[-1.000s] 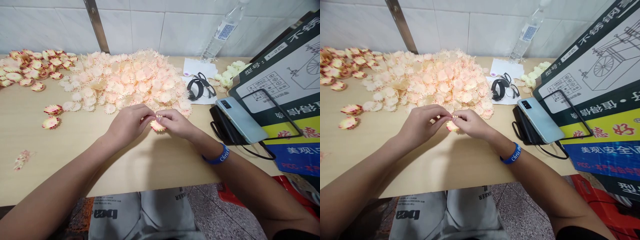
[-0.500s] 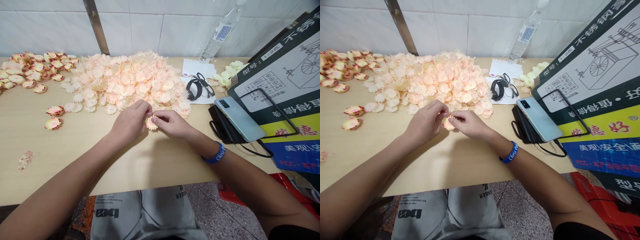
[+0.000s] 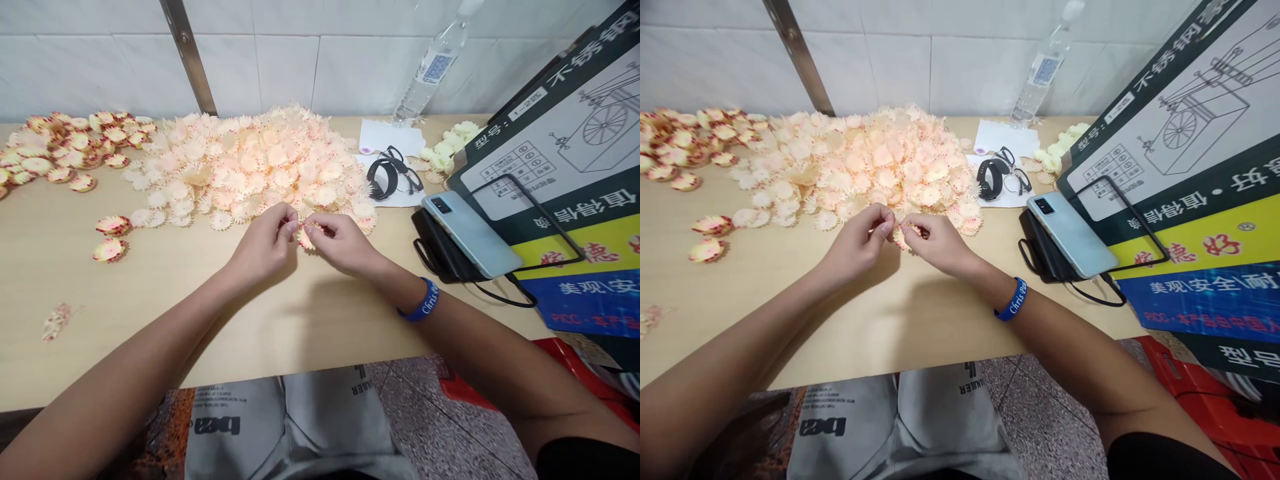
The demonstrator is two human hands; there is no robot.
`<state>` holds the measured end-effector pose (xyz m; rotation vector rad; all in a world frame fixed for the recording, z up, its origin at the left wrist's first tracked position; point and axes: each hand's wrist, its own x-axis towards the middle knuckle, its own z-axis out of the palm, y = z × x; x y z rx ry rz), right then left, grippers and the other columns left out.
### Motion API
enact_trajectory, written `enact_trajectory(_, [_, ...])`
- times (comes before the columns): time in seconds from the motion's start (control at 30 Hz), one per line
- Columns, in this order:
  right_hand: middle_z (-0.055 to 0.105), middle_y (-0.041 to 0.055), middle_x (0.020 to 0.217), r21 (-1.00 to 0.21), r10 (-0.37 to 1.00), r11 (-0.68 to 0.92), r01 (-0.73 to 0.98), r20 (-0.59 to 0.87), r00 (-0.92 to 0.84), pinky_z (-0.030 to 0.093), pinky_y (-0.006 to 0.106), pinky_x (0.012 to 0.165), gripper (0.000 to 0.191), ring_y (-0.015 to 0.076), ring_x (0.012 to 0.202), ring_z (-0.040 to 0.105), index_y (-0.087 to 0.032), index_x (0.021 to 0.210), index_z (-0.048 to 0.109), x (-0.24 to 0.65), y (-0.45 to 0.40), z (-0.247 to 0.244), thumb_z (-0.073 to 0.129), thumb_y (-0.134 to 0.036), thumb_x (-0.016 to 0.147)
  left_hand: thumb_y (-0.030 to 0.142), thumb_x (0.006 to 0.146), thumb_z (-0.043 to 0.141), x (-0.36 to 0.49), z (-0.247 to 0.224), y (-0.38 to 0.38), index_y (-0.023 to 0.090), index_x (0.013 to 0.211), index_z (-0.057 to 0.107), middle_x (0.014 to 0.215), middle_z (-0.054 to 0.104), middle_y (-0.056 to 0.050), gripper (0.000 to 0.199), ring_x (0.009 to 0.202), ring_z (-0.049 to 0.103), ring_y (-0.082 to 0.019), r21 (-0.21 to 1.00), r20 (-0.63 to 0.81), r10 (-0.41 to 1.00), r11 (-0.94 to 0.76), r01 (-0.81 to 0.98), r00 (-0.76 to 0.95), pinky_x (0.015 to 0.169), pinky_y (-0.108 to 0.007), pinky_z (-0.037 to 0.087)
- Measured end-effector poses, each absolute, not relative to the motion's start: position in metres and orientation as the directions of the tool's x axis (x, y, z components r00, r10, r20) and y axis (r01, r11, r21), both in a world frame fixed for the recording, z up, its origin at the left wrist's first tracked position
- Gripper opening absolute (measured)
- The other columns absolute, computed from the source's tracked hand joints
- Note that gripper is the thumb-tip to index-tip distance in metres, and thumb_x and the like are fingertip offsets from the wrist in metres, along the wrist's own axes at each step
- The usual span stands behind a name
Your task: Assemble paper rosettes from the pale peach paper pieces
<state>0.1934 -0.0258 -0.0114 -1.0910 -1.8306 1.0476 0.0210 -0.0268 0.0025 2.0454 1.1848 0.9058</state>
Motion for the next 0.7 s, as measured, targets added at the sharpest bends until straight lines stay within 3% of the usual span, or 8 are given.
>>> enact_trajectory(0.17, [0.048,-0.0032,0.056,-0.935,0.917,0.262,0.238,0.165,-0.364,0.035,0.024,0.054,0.034,0.0105,0.054,0.046,-0.018,0.061,0.046,0.195,-0.025,-0.013,0.05,-0.036,0.09,0.03,0.095,0.037,0.018,0.007,-0.028,0.021,0.074,0.045,0.07,0.055,-0.001,0.025,0.065,0.052,-0.013,0.824,0.275,0.913,-0.386,0.415,0.302,0.059,-0.025,0.042])
enact_trajectory(0.37, [0.045,-0.004,0.056,-0.943,0.92,0.227,0.245,0.125,-0.371,0.031,0.024,0.051,0.036,0.0095,0.054,0.043,-0.018,0.061,0.047,0.195,-0.022,-0.011,0.05,-0.039,0.09,0.035,0.093,0.044,0.015,0.011,-0.028,0.019,0.056,0.043,0.051,0.045,0.003,0.04,0.05,0.044,-0.011,0.727,0.318,0.93,-0.362,0.583,0.182,0.05,-0.026,0.035])
enact_trajectory(0.5, [0.04,-0.0056,0.054,-0.968,0.924,0.18,0.175,0.105,-0.367,0.03,0.023,0.049,0.037,0.0087,0.05,0.039,-0.018,0.061,0.045,0.195,-0.02,-0.014,0.052,-0.043,0.088,0.03,0.09,0.053,0.008,0.01,-0.022,0.019,0.079,0.06,0.078,0.066,-0.002,0.017,0.072,0.061,-0.015,0.737,0.394,0.911,-0.394,0.549,0.125,0.06,-0.025,0.047])
enact_trajectory(0.6, [0.037,-0.0063,0.052,-0.976,0.924,0.174,0.128,0.117,-0.363,0.029,0.023,0.048,0.039,0.0082,0.049,0.036,-0.019,0.06,0.042,0.194,-0.019,-0.016,0.054,-0.045,0.087,0.023,0.091,0.052,0.007,0.009,-0.02,0.02,0.098,0.063,0.1,0.069,-0.005,0.014,0.088,0.064,-0.015,0.702,0.453,0.875,-0.468,0.536,0.17,0.07,-0.026,0.052])
enact_trajectory(0.7, [0.035,-0.0059,0.052,-0.976,0.928,0.172,0.135,0.115,-0.353,0.028,0.024,0.048,0.04,0.0082,0.049,0.035,-0.019,0.058,0.041,0.194,-0.019,-0.016,0.054,-0.045,0.086,0.023,0.091,0.054,0.01,0.007,-0.023,0.02,0.093,0.066,0.095,0.068,-0.006,0.013,0.088,0.064,-0.015,0.636,0.529,0.806,-0.584,0.505,0.267,0.069,-0.024,0.052])
